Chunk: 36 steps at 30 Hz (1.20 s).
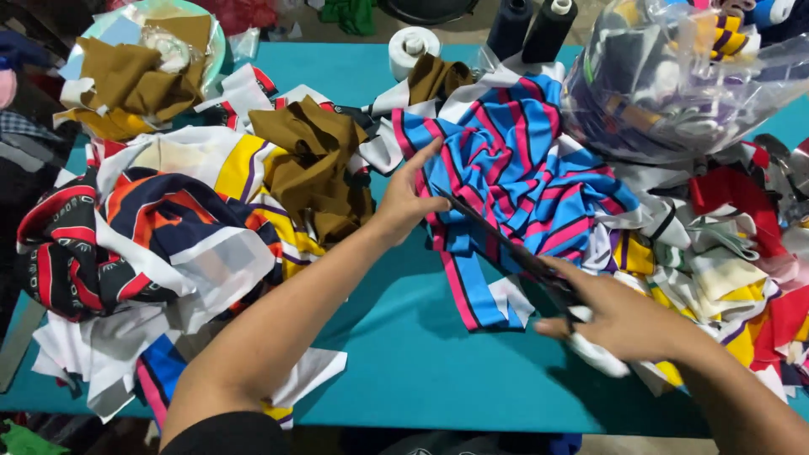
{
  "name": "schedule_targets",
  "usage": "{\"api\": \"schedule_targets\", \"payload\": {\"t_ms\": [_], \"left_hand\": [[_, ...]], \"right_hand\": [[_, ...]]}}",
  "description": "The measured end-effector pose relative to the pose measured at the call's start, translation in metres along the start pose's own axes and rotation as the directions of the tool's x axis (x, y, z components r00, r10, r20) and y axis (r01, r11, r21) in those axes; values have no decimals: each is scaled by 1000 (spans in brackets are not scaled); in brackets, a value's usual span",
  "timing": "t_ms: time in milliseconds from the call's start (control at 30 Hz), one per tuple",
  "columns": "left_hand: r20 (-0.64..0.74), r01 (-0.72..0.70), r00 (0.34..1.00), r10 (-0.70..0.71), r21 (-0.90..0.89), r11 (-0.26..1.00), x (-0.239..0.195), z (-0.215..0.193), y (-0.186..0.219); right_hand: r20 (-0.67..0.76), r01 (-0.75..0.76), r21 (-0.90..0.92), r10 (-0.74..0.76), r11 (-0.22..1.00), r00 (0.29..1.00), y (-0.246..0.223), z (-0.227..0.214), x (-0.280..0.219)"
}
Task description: Cutting long strips of fabric from various colorful scraps using large fabric shears.
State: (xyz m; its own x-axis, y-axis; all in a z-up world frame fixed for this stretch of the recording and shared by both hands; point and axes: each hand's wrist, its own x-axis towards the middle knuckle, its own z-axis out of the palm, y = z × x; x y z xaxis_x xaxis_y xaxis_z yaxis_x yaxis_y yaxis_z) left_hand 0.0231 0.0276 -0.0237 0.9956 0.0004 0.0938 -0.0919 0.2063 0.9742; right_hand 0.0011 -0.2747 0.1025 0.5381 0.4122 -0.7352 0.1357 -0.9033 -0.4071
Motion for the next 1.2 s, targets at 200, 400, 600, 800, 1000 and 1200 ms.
{"api": "schedule_targets", "payload": {"t_ms": [200, 400, 600, 800, 1000, 1200], "left_hand": [[-32, -38, 998, 47, 241, 970, 5, -4, -15], [82, -113, 991, 110, 36, 993, 7, -6, -20], [-20, 14, 1000, -9, 284, 959, 17, -16, -46], [-3, -92, 996, 92, 12, 996, 0, 9, -6], [17, -91, 996, 91, -29, 995, -3, 6, -4], [29, -57, 998, 57, -8, 998, -3, 7, -5]], "right_hand": [[-298, -371, -345, 274, 862, 915, 41, 15, -60], [-305, -303, -205, 233, 931, 923, 44, 14, -62], [-450, 299, -95, -309, 949, 838, 26, 10, -7], [-708, 538, -32, -399, 842, 583, -10, 17, 58], [-840, 494, -102, -340, 864, 422, 7, 38, 104], [-912, 412, -175, -305, 894, 274, 15, 34, 113]]}}
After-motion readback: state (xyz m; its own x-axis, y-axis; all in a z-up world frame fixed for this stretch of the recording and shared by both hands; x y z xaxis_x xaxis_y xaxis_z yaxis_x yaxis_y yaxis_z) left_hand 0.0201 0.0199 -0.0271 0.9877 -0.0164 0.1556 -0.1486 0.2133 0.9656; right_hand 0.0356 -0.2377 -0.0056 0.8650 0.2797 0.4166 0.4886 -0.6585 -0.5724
